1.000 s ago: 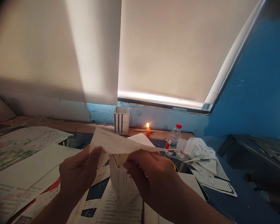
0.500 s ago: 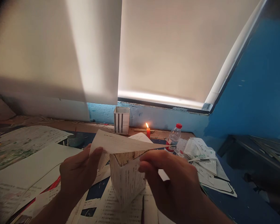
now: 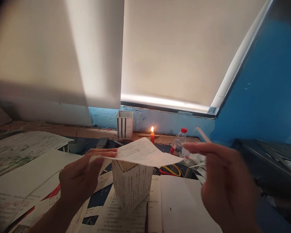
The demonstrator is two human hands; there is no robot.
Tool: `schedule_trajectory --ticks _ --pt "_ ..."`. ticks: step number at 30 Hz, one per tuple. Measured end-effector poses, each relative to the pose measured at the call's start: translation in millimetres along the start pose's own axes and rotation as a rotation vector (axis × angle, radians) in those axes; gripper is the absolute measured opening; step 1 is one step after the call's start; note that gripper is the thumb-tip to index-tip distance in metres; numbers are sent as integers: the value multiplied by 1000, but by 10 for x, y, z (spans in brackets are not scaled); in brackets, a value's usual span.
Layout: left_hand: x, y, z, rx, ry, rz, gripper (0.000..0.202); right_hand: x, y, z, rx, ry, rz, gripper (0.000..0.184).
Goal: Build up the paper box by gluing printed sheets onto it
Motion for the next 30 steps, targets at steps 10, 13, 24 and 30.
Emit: schedule_trajectory --ticks 10,13,24,30 --pt "-5 -66 71 179 17 -141 71 47 -70 -623 588 -55 141 22" --pt "26 -41 93 195 25 -109 73 49 -42 -640 653 -42 221 24" --pt "-30 -61 60 191 -9 -135 56 58 -53 -702 619 -9 217 25" --pt "-32 -60 65 191 -22 -123 56 104 -58 -749 651 -38 226 20"
Point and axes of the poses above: each hand's wrist, its own y-axis away from the middle knuckle, its own z-axis out of the back of the hand, x = y × z, the point moved 2 cm from there along -y, towards the middle knuckle, and after that the axes turned 7 degrees about x, right-handed, at the moved point
